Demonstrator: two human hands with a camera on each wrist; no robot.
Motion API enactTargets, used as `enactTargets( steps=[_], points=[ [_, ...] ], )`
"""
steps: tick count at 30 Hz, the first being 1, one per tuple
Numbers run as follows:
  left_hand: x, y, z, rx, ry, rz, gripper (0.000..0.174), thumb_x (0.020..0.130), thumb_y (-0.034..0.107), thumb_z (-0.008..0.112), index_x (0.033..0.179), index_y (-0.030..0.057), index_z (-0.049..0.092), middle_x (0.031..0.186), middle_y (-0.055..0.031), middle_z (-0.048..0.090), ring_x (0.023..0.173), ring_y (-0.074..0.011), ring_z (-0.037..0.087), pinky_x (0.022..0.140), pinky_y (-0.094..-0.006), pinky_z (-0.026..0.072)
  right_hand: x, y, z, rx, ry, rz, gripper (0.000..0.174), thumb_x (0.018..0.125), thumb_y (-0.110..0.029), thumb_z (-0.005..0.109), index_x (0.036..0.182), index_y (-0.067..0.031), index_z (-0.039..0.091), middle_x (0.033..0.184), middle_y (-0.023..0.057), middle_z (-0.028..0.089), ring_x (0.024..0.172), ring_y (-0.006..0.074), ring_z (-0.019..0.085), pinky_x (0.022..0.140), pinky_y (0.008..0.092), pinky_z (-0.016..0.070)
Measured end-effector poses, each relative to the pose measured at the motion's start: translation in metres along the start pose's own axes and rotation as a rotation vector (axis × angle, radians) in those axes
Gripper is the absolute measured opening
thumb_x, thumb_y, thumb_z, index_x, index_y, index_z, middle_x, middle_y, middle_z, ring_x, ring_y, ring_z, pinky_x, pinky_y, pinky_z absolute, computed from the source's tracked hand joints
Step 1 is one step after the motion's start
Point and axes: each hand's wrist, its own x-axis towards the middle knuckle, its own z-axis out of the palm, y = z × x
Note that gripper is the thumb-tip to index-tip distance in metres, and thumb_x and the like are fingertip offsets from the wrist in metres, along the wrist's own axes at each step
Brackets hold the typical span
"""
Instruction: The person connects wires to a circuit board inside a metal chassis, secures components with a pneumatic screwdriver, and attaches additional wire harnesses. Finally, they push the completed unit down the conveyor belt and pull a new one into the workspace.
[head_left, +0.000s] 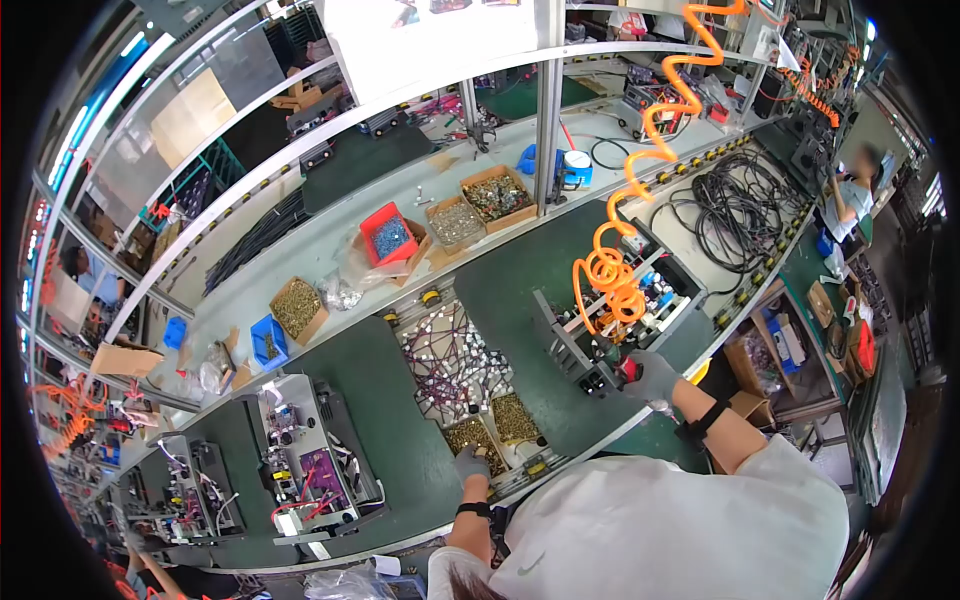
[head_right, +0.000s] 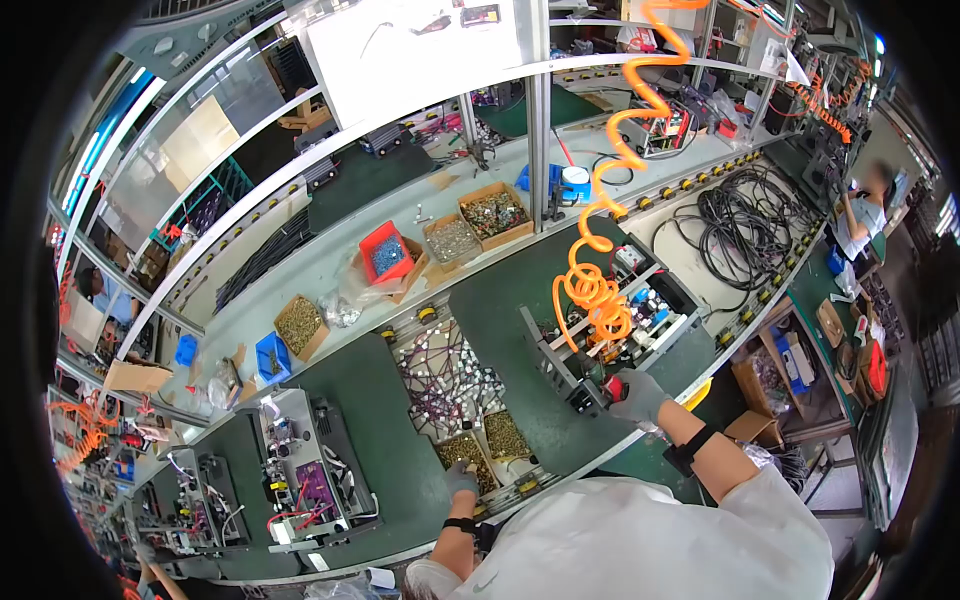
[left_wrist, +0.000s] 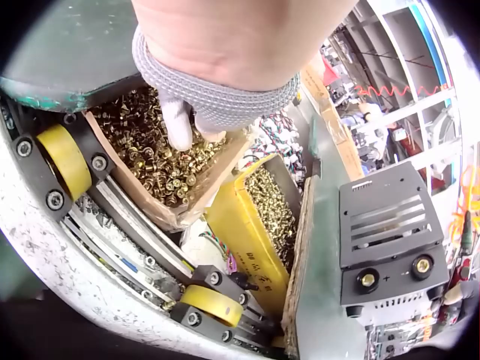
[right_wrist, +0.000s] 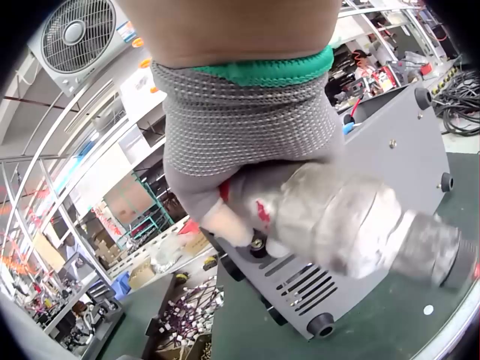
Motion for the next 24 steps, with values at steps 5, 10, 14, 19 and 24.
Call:
enactTargets(
  steps=[5, 10, 14, 19, 24],
  points=[
    [-0.006, 0.005, -0.006, -0.264, -0.002, -0.047, 0.024, 0.079, 0.012, 0.063, 0.1, 0.0023, 0.065, 0.079, -0.0163, 0.066, 0.072, -0.0209, 0.063, 0.064, -0.033, 0.0476, 0.003, -0.025, -0.002, -0.305, -0.006, 0.085, 0.046, 0.057, -0.031, 0.071, 0.093, -0.0036, 0.062, 0.089, 0.0173, 0.062, 0.082, 0.0322, 0.061, 0.075, 0.0362, 0.0483],
    [-0.009, 0.003, -0.003, -0.373, 0.076, 0.027, 0.022, 0.083, 0.018, 0.062, 0.097, 0.0015, 0.065, 0.075, -0.0122, 0.063, 0.067, -0.0153, 0.059, 0.057, -0.029, 0.0458, 0.002, -0.038, 0.01, -0.312, -0.101, 0.025, 0.047, 0.057, -0.033, 0.072, 0.092, -0.0034, 0.061, 0.089, 0.0179, 0.063, 0.081, 0.0325, 0.061, 0.074, 0.0361, 0.0483],
    [0.001, -0.006, 0.005, -1.149, -0.121, -0.401, 0.018, 0.091, 0.024, 0.05, 0.089, 0.0081, 0.057, 0.07, -0.0052, 0.054, 0.056, -0.0153, 0.049, 0.048, -0.0278, 0.0391, 0.001, -0.027, 0.027, -0.082, -0.184, -0.002, 0.044, 0.059, -0.029, 0.072, 0.093, -0.0032, 0.061, 0.083, 0.0136, 0.063, 0.076, 0.0269, 0.061, 0.072, 0.034, 0.0483],
    [-0.027, 0.061, -0.03, -1.57, -0.265, -0.573, 0.029, 0.091, 0.043, 0.047, 0.082, 0.0152, 0.05, 0.066, -0.0006, 0.048, 0.053, -0.0124, 0.043, 0.042, -0.0239, 0.0331, -0.023, -0.048, -0.004, 0.603, -0.21, 0.006, 0.036, 0.062, -0.015, 0.072, 0.097, -0.0064, 0.063, 0.082, 0.0039, 0.064, 0.074, 0.0128, 0.059, 0.069, 0.0286, 0.0492],
    [-0.052, 0.122, -0.052, -1.484, -0.422, -0.103, 0.035, 0.085, 0.044, 0.057, 0.102, 0.0132, 0.053, 0.07, 0.0037, 0.05, 0.054, -0.008, 0.046, 0.043, -0.022, 0.038, -0.039, -0.07, -0.075, 0.826, -0.076, -0.258, 0.035, 0.063, -0.008, 0.069, 0.096, -0.0022, 0.059, 0.08, 0.0042, 0.061, 0.073, 0.011, 0.058, 0.065, 0.0247, 0.0462]
  ],
)
